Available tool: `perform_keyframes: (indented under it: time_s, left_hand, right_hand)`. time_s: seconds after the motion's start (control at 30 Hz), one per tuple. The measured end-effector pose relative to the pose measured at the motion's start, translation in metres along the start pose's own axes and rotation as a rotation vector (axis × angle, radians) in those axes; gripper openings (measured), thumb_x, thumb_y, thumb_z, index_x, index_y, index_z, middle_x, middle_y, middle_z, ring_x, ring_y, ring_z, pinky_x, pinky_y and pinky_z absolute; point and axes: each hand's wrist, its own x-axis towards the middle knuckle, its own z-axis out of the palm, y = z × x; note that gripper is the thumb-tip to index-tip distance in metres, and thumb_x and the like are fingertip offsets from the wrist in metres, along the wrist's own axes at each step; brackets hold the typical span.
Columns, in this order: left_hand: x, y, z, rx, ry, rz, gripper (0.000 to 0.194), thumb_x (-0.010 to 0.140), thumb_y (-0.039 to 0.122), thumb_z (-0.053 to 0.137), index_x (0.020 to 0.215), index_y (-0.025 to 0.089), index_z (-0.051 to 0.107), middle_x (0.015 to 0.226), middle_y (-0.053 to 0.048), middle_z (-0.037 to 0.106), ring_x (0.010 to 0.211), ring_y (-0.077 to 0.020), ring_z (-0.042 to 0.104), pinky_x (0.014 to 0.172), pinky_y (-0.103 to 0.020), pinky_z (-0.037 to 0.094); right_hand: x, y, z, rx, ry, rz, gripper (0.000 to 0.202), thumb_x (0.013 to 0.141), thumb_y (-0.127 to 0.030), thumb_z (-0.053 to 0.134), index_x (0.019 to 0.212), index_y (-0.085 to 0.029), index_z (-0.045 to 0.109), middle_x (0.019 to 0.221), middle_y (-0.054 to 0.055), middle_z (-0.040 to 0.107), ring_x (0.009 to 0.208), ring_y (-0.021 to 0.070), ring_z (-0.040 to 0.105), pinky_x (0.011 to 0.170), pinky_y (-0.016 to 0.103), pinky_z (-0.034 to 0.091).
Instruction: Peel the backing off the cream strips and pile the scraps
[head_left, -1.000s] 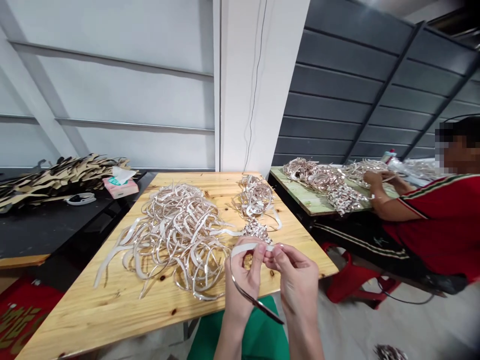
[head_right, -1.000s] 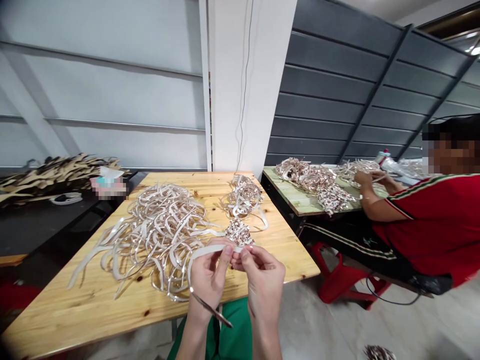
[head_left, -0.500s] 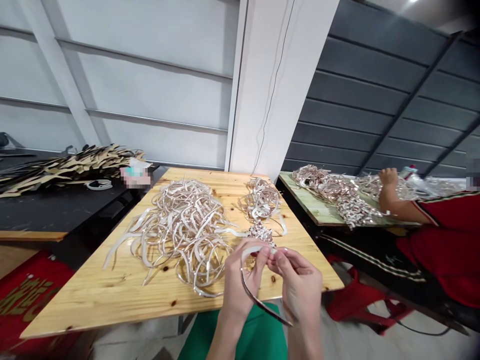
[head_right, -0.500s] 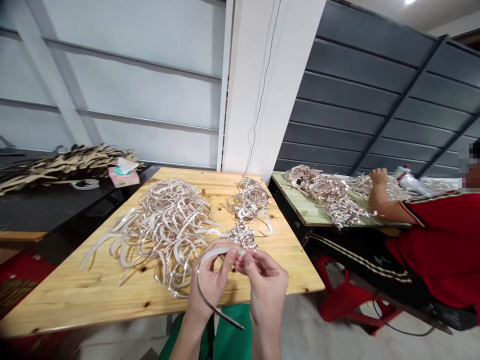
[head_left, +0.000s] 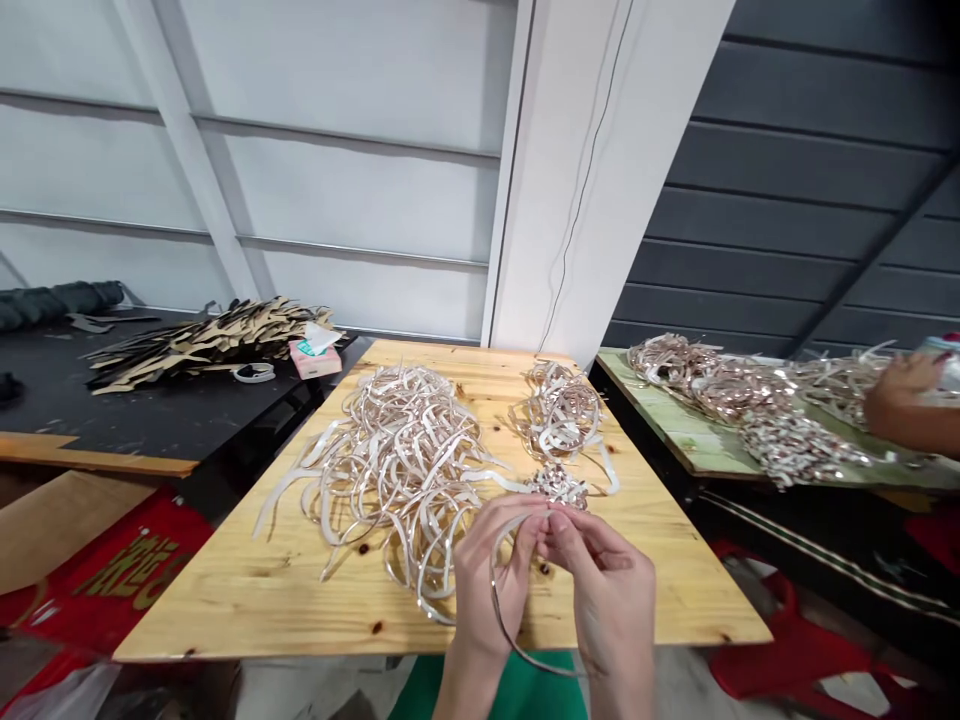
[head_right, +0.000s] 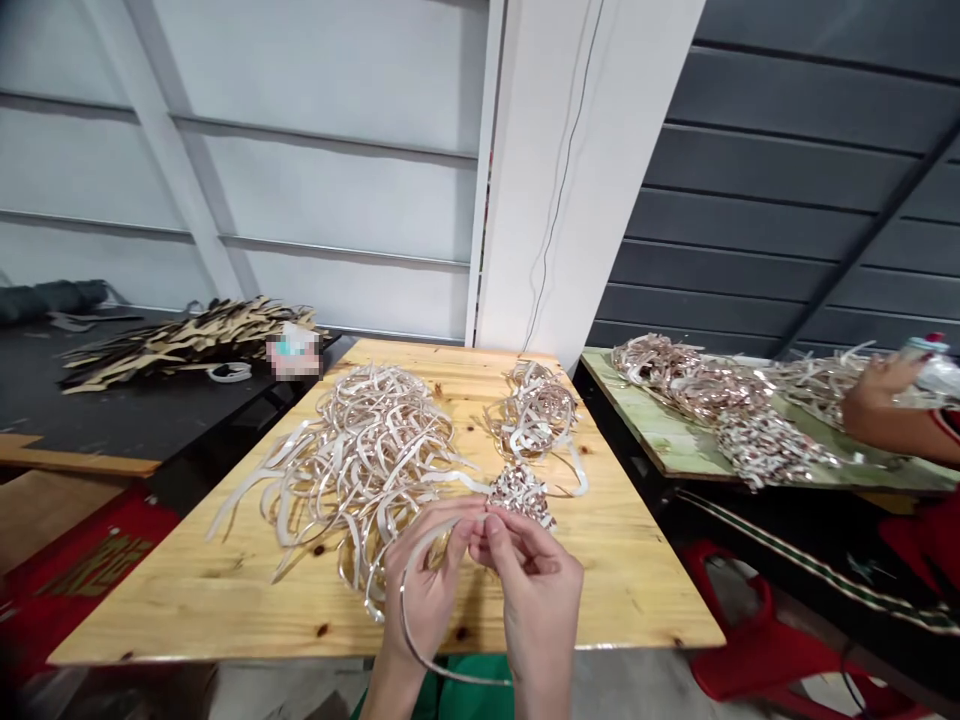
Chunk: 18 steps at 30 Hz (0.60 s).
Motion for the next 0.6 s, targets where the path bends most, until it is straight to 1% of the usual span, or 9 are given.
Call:
perform_keyframes:
  time_s: [0.17, 0.27, 0.33, 0.43, 0.6]
  left_hand:
    - [0.003, -0.015, -0.009, -0.001, -0.069, -0.033, 0.021, 0.104, 0.012, 0.065, 0.111, 0.023, 0.082, 0.110, -0.007, 0.085, 0.103, -0.0200, 0.080, 0.094, -0.031, 0.063]
    - [0.006, -0.024, -0.011, -0.018, -0.139, -0.038, 0.021, 0.104, 0.012, 0.066, 0.110, 0.023, 0.082, 0.110, -0.006, 0.085, 0.103, -0.0199, 0.079, 0.094, -0.031, 0.062]
    - [0.008, -0.028, -0.011, -0.024, -0.181, -0.041, 0.019, 0.104, 0.012, 0.066, 0.108, 0.023, 0.081, 0.107, -0.005, 0.085, 0.101, -0.0195, 0.079, 0.094, -0.030, 0.061]
    - [0.010, -0.033, -0.011, -0.039, -0.234, -0.058, 0.017, 0.104, 0.014, 0.067, 0.103, 0.022, 0.081, 0.102, -0.004, 0.085, 0.098, -0.0195, 0.079, 0.093, -0.030, 0.061]
    - [0.012, -0.034, -0.010, -0.075, -0.324, -0.118, 0.016, 0.104, 0.017, 0.068, 0.101, 0.022, 0.083, 0.101, -0.005, 0.085, 0.096, -0.0194, 0.079, 0.092, -0.030, 0.060]
  right_hand:
    - [0.003, 0.007, 0.007, -0.107, -0.062, -0.026, 0.031, 0.083, -0.048, 0.091, 0.092, -0.019, 0.089, 0.080, 0.009, 0.084, 0.068, 0.0211, 0.076, 0.067, 0.030, 0.067]
    - [0.003, 0.009, 0.007, -0.182, -0.041, -0.013, 0.033, 0.086, -0.052, 0.087, 0.090, -0.018, 0.086, 0.081, 0.009, 0.082, 0.068, 0.0216, 0.074, 0.064, 0.029, 0.065]
    - [0.002, 0.008, 0.006, -0.220, -0.032, 0.015, 0.035, 0.088, -0.054, 0.085, 0.090, -0.019, 0.083, 0.083, 0.009, 0.081, 0.069, 0.0224, 0.073, 0.062, 0.029, 0.064]
    - [-0.001, 0.003, 0.003, -0.276, -0.055, 0.036, 0.034, 0.092, -0.053, 0.080, 0.088, -0.019, 0.078, 0.083, 0.007, 0.077, 0.070, 0.0216, 0.070, 0.061, 0.028, 0.061]
    - [-0.004, 0.000, -0.003, -0.372, -0.044, 0.040, 0.030, 0.098, -0.046, 0.071, 0.082, -0.020, 0.072, 0.069, 0.000, 0.065, 0.065, 0.0169, 0.060, 0.057, 0.023, 0.050]
